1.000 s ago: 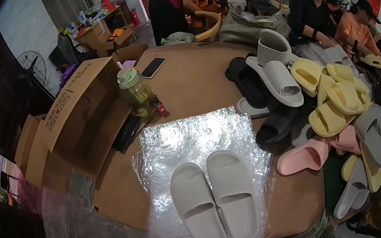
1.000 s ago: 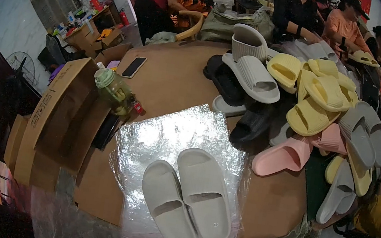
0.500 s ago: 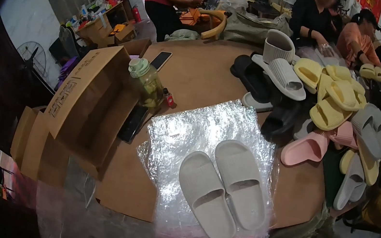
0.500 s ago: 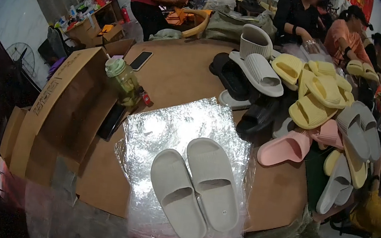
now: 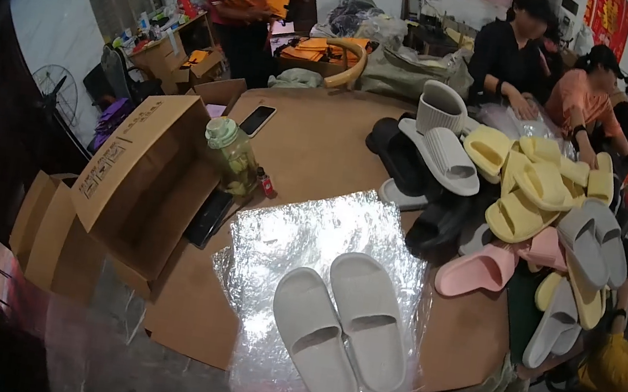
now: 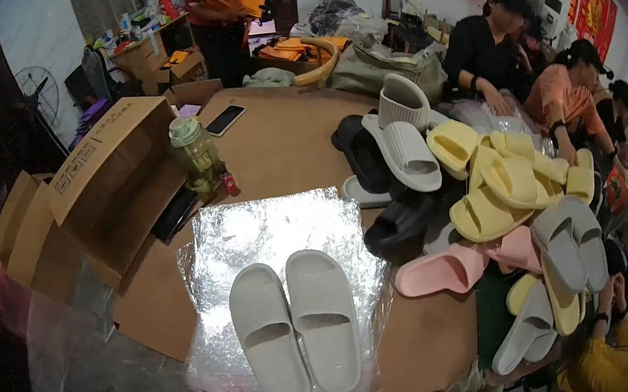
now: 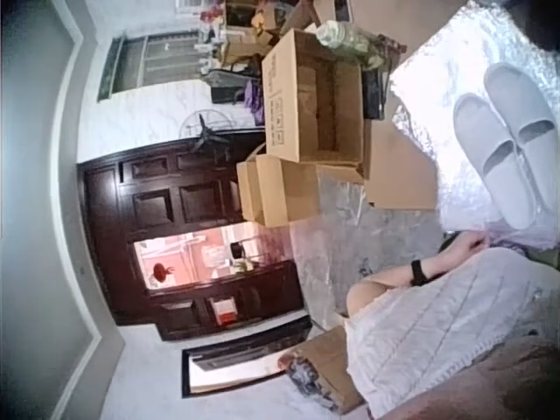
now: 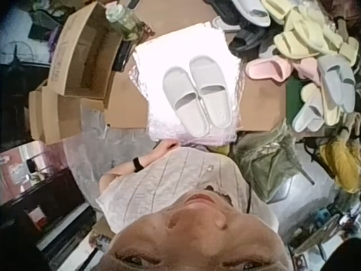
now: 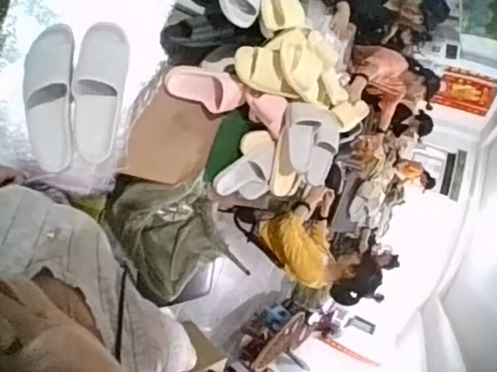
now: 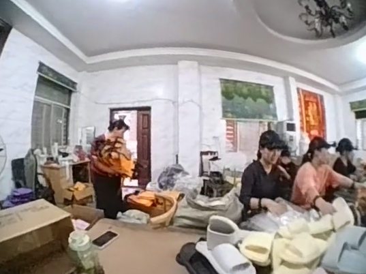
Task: The recorder is packing pairs of slides/sandals into plastic bags at a manufacturing facility.
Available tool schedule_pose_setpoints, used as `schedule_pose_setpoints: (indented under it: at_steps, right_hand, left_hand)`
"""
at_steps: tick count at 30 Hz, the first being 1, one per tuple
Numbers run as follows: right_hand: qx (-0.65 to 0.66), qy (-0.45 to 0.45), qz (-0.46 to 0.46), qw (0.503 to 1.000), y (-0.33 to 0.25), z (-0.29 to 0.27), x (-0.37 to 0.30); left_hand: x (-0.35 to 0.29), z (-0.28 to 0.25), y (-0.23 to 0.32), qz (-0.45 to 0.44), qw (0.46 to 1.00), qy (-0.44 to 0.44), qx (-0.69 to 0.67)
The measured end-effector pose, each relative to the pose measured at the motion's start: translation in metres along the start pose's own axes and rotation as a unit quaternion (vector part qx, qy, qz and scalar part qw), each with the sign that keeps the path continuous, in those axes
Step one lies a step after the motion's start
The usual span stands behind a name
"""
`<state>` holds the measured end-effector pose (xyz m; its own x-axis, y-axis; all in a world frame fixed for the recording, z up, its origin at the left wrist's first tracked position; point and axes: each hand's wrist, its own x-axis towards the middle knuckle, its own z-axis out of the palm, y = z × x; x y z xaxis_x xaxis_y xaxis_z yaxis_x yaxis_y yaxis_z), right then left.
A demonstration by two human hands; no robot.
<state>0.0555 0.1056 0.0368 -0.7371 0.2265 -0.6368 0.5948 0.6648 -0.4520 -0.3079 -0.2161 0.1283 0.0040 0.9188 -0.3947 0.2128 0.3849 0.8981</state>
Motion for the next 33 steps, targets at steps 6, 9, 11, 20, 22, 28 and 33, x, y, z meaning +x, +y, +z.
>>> schedule_pose_setpoints:
  at_steps: [6, 9, 11, 20, 22, 28, 33]
  right_hand:
    - [0.034, -0.005, -0.02, 0.999, -0.015, 0.005, 0.0]
    - [0.058, -0.008, -0.025, 0.998, -0.022, 0.011, 0.011]
    - [0.09, -0.022, -0.025, 0.995, -0.034, 0.031, 0.01]
    - [0.267, -0.165, 0.026, 0.949, -0.157, 0.147, -0.114]
    - [0.223, -0.145, 0.06, 0.962, -0.159, 0.105, -0.104]
    - [0.259, -0.009, -0.019, 0.966, -0.215, 0.056, -0.07]
    - [0.303, 0.083, -0.093, 0.945, -0.233, 0.089, -0.055]
  left_hand:
    - [0.028, 0.008, -0.003, -0.092, 0.99, -0.024, -0.104]
    - [0.036, -0.001, 0.009, -0.109, 0.989, -0.095, 0.008]
    - [0.032, -0.006, 0.023, -0.126, 0.982, -0.113, 0.079]
    - [-0.011, -0.052, 0.045, -0.062, 0.983, -0.105, 0.14]
    - [-0.028, -0.053, 0.048, -0.053, 0.98, -0.084, 0.175]
    - [-0.084, -0.055, 0.03, 0.02, 0.957, 0.02, 0.29]
    - [-0.125, -0.051, 0.006, -0.036, 0.953, -0.015, 0.3]
